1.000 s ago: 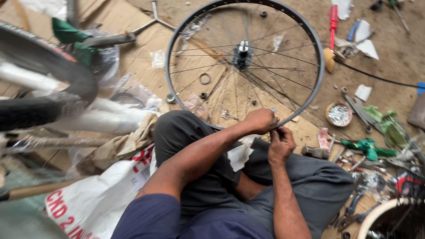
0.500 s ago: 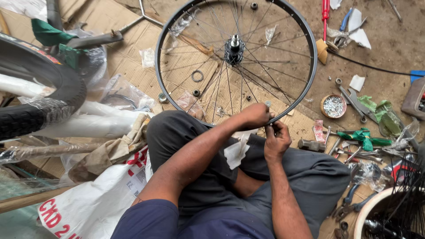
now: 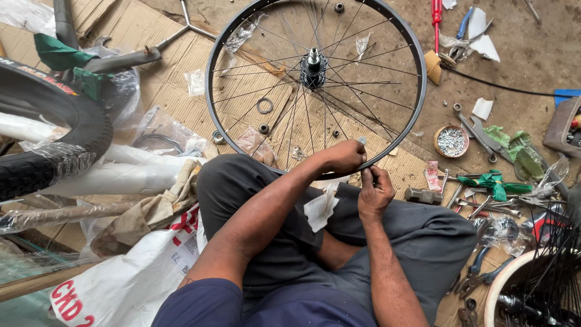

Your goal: The person sits on the floor and laces a bicycle wheel by inserting spokes through the rim and hub, then tightening the nipples by hand. The person repeatedly rotates the wheel to access different sections and continues the lacing process across the entire circumference.

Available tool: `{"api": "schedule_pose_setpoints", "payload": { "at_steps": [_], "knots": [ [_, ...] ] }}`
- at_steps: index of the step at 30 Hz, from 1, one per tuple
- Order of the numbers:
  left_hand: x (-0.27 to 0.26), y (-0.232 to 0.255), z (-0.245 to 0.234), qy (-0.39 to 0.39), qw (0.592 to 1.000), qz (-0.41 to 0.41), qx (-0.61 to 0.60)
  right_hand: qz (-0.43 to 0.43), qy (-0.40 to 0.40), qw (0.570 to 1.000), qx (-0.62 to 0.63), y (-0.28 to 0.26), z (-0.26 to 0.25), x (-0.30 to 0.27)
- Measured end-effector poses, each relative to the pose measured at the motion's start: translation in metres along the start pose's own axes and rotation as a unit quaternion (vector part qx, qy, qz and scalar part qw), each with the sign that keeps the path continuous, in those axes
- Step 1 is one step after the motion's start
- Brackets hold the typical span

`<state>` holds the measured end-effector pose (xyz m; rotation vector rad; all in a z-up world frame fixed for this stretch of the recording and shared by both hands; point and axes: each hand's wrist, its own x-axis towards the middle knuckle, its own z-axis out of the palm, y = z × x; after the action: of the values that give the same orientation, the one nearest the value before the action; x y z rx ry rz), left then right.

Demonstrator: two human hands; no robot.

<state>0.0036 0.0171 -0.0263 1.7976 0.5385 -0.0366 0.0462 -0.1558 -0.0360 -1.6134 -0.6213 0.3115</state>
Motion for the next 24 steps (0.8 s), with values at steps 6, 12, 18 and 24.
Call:
{"api": "schedule_pose_setpoints", "payload": {
  "at_steps": [6,12,18,24],
  "knots": [
    [-0.017,0.019,0.004,0.05,0.989,-0.058,0.128,-0.035,0.003,0.998,-0.06,-0.004,0.005,-0.002],
    [-0.004,0.003,-0.006,-0.006,1.0,-0.005,0.004,-0.025,0.01,0.999,-0.042,-0.008,0.006,0.0],
    [-0.019,0.02,0.002,0.066,0.992,-0.037,0.098,-0.114,0.015,0.98,-0.164,-0.028,0.007,-0.002],
    [-0.004,0.0,-0.007,-0.01,1.0,0.008,0.001,-0.086,0.022,0.988,-0.127,-0.021,0.007,-0.002]
  ]
}}
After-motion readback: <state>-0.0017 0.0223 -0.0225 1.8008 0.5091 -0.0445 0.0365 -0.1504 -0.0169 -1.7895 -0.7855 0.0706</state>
